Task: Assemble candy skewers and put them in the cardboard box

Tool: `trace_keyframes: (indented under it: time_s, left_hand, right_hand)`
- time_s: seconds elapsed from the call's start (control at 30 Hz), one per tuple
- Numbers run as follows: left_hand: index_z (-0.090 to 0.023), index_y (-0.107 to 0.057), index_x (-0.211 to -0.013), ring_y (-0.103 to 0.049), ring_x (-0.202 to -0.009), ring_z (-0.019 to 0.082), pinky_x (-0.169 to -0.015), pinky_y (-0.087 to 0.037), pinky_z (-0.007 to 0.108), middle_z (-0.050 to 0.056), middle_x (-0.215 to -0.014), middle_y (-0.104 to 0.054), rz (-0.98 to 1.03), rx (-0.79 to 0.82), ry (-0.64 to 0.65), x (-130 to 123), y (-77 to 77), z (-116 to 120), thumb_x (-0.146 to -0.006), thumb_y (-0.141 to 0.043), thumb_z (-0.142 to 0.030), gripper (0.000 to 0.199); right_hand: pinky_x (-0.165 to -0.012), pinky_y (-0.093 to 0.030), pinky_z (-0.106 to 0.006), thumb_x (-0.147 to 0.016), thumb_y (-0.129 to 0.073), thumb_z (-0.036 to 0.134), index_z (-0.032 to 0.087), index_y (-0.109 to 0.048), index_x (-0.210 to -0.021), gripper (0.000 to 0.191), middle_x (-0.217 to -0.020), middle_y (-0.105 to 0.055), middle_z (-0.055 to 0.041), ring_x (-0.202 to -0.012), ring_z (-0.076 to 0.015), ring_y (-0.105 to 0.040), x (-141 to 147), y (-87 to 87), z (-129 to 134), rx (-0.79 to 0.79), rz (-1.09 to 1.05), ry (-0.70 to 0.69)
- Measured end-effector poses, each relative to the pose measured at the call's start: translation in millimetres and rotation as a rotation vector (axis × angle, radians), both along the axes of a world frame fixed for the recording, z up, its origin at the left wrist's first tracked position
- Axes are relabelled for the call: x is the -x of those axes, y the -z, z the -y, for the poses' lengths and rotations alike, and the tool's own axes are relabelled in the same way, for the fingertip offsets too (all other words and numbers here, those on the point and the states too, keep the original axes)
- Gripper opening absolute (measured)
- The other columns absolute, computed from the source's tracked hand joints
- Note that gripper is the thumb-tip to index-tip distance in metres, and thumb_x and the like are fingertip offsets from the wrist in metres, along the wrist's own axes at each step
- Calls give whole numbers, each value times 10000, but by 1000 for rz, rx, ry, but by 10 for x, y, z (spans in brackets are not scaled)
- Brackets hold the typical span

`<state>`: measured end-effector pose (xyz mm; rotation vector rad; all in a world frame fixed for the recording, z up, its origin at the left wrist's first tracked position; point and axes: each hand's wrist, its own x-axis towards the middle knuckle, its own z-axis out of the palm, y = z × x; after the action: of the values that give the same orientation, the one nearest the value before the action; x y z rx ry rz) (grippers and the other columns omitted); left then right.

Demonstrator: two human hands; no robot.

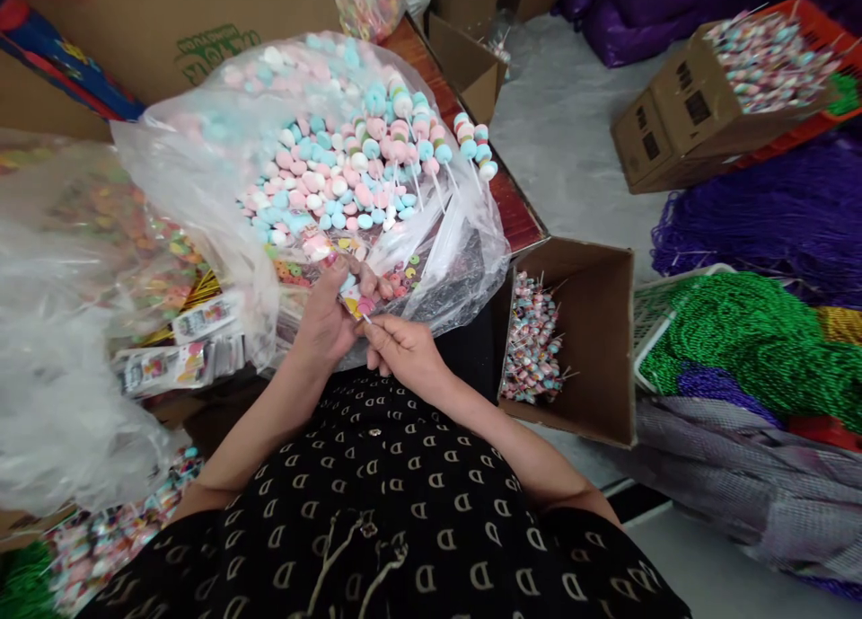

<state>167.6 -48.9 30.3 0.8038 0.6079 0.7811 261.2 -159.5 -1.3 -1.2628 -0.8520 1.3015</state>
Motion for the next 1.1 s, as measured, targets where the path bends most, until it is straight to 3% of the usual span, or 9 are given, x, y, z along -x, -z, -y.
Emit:
trace_keyframes:
  time_s: [0.17,0.3,0.43,0.53,0.67,0.83,0.9,1.0,1.1]
  left_hand:
    - [-271,-713,-939,-696,-811,169,-793,-601,312,0,-827,-710,-85,-62,100,139,141,78,-789,-836,-561,348]
    - [-261,-748,-850,-625,-726,148,-741,-551,287,-10,-753,-677,-218,-210,112,215,273,82,-839,-810,-521,268]
    - [-246,-738,-769,-550,-703,166,-712,-469,302,7,-732,-656,-385,-442,20,225,229,37,-889,-758,-484,267]
    - [-243,-619,-615,-423,-626,180,-677,-403,316,-7,-603,-511,-502,-599,-1,223,129,8,-832,-810,-431,345]
    - [-258,-590,-608,-403,-657,206,-730,-399,334,2,-611,-475,-548,-682,-34,208,75,23,-792,-830,-346,314]
    - [-235,-671,-716,-505,-720,189,-807,-453,331,4,-689,-575,-505,-553,31,244,144,54,-853,-782,-363,218]
    - [-229,-727,-875,-608,-852,190,-873,-489,327,24,-845,-679,-373,-416,71,264,157,51,-875,-766,-432,207]
    - [-240,-728,-1059,-682,-1051,210,-956,-531,336,54,-1072,-741,-142,-217,41,252,108,33,-833,-801,-526,372]
    - [-245,-712,-1120,-726,-1022,238,-890,-577,358,51,-950,-751,-61,-35,20,193,6,18,-795,-834,-548,461]
  right_hand:
    - [-439,-411,-201,-878,-692,658,194,-725,-923,467,-560,-645,45,-422,-81,-505,-50,53,-5,34,-160,95]
    - [-452,-416,-206,-890,-682,664,199,-714,-918,467,-569,-648,45,-432,-85,-519,-88,59,11,-6,-117,117]
    - [-492,-434,-226,-955,-589,671,208,-708,-941,478,-574,-627,49,-450,-93,-517,-137,5,16,-46,85,120]
    - [-560,-469,-259,-998,-511,667,222,-702,-928,489,-561,-584,41,-497,-121,-538,-194,-38,-1,-129,341,139]
    - [-666,-491,-306,-1034,-464,610,247,-691,-902,448,-576,-546,16,-602,-172,-595,-200,-48,-55,-218,606,138]
    - [-644,-477,-295,-1053,-465,545,242,-681,-901,402,-563,-550,34,-541,-149,-551,-141,-29,-89,-208,504,124]
    - [-637,-479,-293,-1052,-469,551,241,-686,-920,401,-552,-555,47,-505,-136,-526,-132,-29,-82,-203,451,126]
    - [-641,-491,-302,-1047,-466,576,251,-692,-937,411,-549,-563,48,-493,-137,-519,-120,-33,-66,-201,468,120]
    - [-641,-499,-307,-1050,-458,563,255,-694,-949,401,-569,-589,34,-507,-146,-534,-95,-32,-59,-206,503,105]
